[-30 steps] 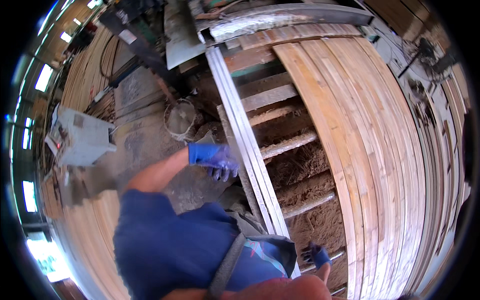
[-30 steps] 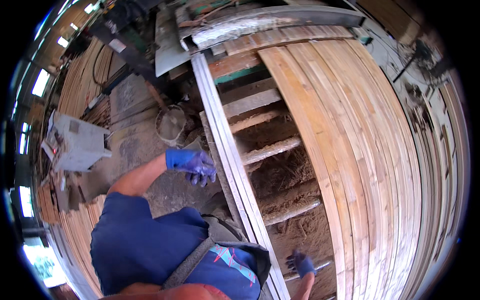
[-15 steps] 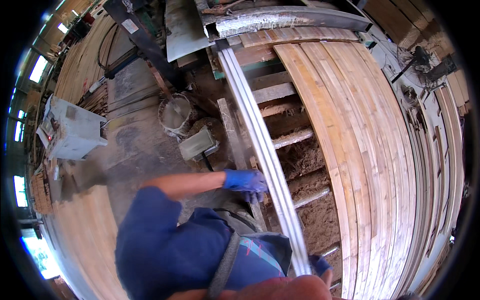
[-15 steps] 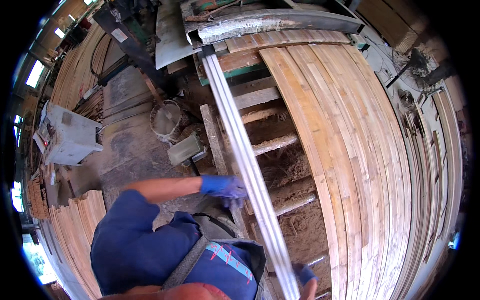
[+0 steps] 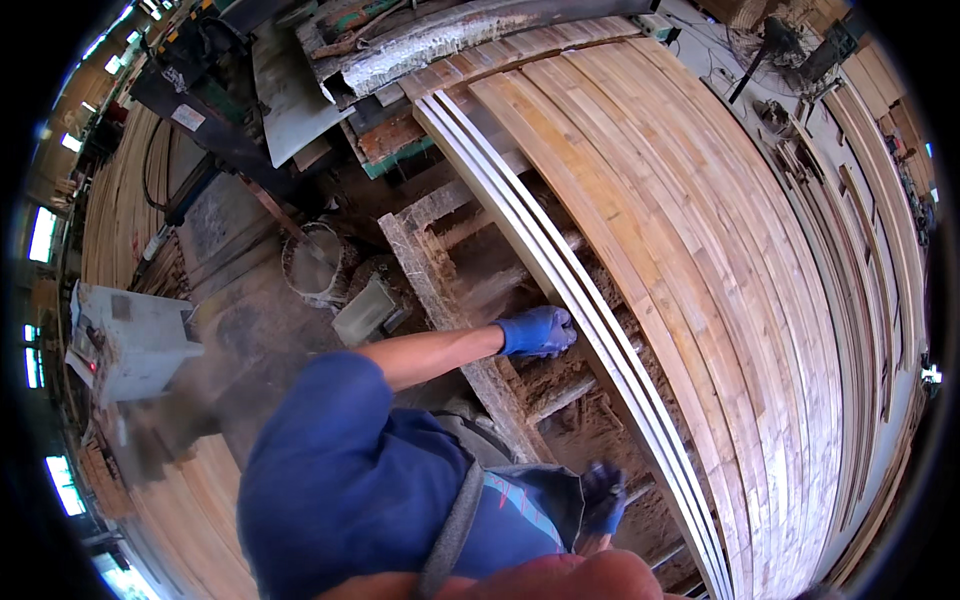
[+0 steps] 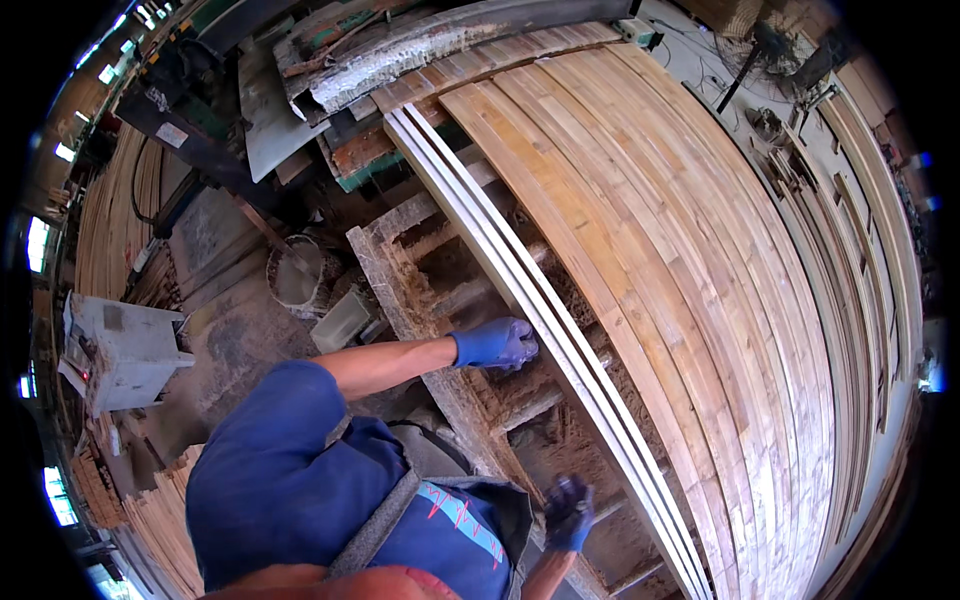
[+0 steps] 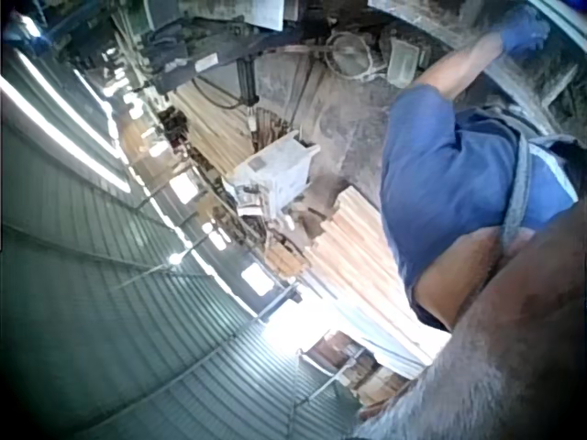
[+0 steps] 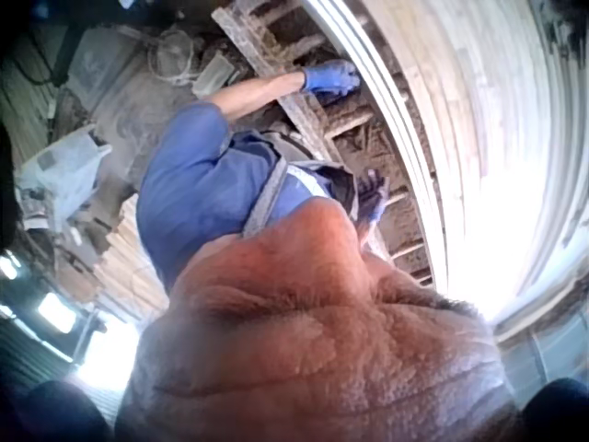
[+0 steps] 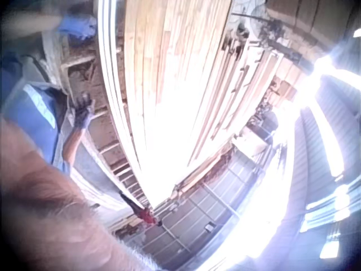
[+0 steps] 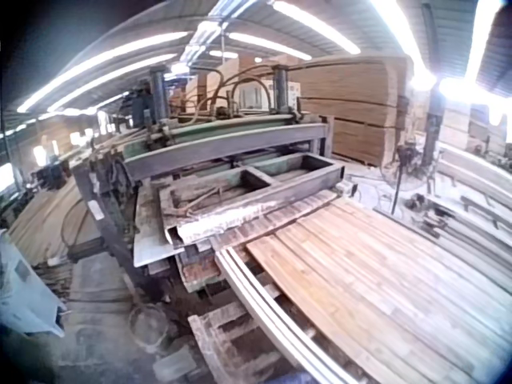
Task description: The person applies a white substance to wooden planks using a roller and a putty knife. They repeatedly dip the roller into a bucket, spread the substance along the planks, and occasionally use the putty knife to scrape or spread the substance. The person also measures the planks with a tape measure and adjusts their position.
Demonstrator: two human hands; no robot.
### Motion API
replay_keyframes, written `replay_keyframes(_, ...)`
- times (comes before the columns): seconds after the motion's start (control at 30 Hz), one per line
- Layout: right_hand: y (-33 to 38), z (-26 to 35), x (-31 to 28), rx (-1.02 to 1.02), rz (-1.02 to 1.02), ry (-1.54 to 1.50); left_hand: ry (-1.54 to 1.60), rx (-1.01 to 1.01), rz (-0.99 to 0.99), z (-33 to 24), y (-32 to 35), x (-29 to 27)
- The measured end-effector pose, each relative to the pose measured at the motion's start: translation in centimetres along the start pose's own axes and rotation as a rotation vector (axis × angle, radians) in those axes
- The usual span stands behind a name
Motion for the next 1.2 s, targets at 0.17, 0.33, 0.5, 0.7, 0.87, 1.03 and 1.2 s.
replay_keyframes(0.17,-10.6,3.0,-2.6,-0.418,0.024,-0.209,0.009,0.011,0.017,0.9,-1.7,0.3)
replay_keyframes(0.33,-14.2,6.4,-1.0,-0.539,0.569,-0.468,0.116,0.114,0.033,1.6,-1.6,0.4)
replay_keyframes(0.5,-13.7,7.4,-1.5,-0.871,-0.166,0.240,0.133,0.123,0.054,1.5,1.2,-0.9)
replay_keyframes(0.7,-7.2,4.9,0.9,-1.356,-1.242,1.462,0.256,0.133,-0.028,3.5,6.4,-3.1)
replay_keyframes(0.87,-8.0,0.8,-4.6,-0.673,-0.800,1.093,0.335,0.109,-0.040,3.6,8.9,-4.5)
replay_keyframes(1.03,-4.9,-2.1,-3.7,-0.158,0.190,-0.409,0.336,0.181,-0.145,1.5,11.3,-5.6)
replay_keyframes(1.2,-6.7,0.8,-2.2,-0.261,0.058,-0.354,0.379,0.248,-0.088,1.7,10.3,-6.6)
Point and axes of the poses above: each hand's wrist, its own y-axis away from the middle knuckle, its own x-axis out of the palm, z = x × y, the point moved 1 cm from there along -y, towards the middle knuckle, and after that the axes turned 14 degrees about x, right-handed, at the moved point
